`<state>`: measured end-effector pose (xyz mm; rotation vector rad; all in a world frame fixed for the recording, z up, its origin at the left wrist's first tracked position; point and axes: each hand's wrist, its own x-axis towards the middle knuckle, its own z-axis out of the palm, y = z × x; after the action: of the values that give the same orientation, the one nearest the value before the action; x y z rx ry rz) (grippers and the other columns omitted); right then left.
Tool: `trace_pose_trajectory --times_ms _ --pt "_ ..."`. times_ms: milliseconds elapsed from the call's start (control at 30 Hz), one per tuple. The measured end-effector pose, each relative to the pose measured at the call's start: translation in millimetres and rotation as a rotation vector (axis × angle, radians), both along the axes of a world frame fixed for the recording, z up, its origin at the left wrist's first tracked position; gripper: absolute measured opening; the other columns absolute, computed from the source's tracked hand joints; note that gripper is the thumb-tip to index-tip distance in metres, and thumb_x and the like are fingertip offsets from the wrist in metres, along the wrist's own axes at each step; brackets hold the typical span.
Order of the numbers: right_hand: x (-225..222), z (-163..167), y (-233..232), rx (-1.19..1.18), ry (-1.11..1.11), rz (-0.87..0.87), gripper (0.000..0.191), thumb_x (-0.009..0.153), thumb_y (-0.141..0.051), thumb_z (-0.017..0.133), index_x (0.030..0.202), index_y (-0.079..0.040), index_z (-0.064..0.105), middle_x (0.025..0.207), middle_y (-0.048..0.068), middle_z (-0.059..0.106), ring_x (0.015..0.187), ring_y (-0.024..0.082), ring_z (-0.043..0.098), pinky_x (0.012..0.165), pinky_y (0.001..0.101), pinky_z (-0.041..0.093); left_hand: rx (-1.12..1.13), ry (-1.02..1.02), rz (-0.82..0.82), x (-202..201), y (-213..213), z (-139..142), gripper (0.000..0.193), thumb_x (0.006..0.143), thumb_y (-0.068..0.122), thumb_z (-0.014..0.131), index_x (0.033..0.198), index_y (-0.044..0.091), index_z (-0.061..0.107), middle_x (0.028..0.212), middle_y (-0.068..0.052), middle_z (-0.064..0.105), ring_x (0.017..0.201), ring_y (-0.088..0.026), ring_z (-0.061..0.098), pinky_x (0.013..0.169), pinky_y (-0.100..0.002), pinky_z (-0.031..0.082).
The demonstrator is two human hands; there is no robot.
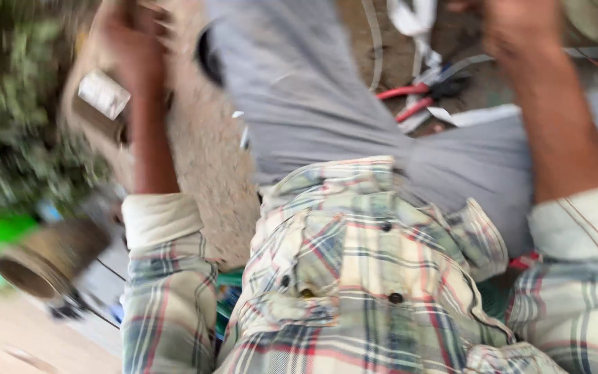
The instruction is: The person sits on the ground and repairs an electric motor stator by hand. They use pliers to strip and cut wires, then wrap and secure the copper windings with white tape.
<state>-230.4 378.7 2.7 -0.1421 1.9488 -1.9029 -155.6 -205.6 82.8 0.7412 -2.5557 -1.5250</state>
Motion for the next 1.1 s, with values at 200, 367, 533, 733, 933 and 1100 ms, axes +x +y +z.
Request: trace_pose_trajectory --times_ms 200,367,533,733,933,1100 --pt "-31 -9 37 0.143 0.184 0.159 0.026 0.123 -0.019 0.043 0.127 -0.001 0.061 0.112 0.009 0.062 0.103 0.019 0.062 0.094 0.031 0.053 -0.115 -0.494 -0.433 129 40 -81 0.031 0.084 0.018 0.069 0.113 0.009 0.075 0.109 -0.015 0.075 0.098 -0.031 0.073 0.089 -0.043 0.056" --pt "-20 8 47 0.304 0.208 0.061 0.028 0.125 -0.022 0.047 0.129 0.001 0.064 0.107 0.009 0.063 0.096 0.019 0.061 0.089 0.0301 0.052 -0.217 -0.44 -0.15 164 65 -119 0.026 0.079 0.013 0.064 0.101 0.013 0.079 0.1 -0.019 0.074 0.095 -0.04 0.069 0.083 -0.05 0.054" --pt "16 53 6 0.299 0.148 -0.156 0.028 0.118 -0.014 0.061 0.142 0.0 0.06 0.103 0.011 0.07 0.081 0.019 0.067 0.064 0.0282 0.056 -0.069 -0.348 0.022 152 74 -134 0.023 0.088 0.016 0.066 0.108 0.014 0.076 0.104 -0.017 0.073 0.098 -0.041 0.069 0.087 -0.05 0.055" --pt "41 111 -32 0.387 0.228 -0.052 0.024 0.119 -0.011 0.06 0.135 0.007 0.06 0.102 0.015 0.07 0.078 0.021 0.071 0.067 0.0312 0.06 -0.228 -0.246 -0.12 105 117 -140 0.024 0.082 0.023 0.076 0.101 0.01 0.072 0.098 -0.018 0.071 0.09 -0.04 0.07 0.077 -0.052 0.055" --pt "33 132 -61 0.542 0.145 -0.073 0.026 0.116 -0.014 0.059 0.135 0.003 0.062 0.106 0.011 0.073 0.082 0.019 0.074 0.075 0.0319 0.066 -0.45 -0.217 -0.207 77 143 -161 0.005 0.09 0.014 0.066 0.09 0.013 0.071 0.097 -0.015 0.072 0.092 -0.035 0.071 0.076 -0.051 0.055" --pt "10 143 -100 0.579 0.309 -0.111 0.022 0.112 -0.012 0.069 0.127 0.004 0.065 0.11 0.008 0.07 0.089 0.015 0.071 0.074 0.0289 0.063 -0.007 0.017 -0.05 88 113 -140 0.024 0.089 0.012 0.067 0.111 0.003 0.072 0.106 -0.02 0.072 0.102 -0.039 0.069 0.091 -0.049 0.054"
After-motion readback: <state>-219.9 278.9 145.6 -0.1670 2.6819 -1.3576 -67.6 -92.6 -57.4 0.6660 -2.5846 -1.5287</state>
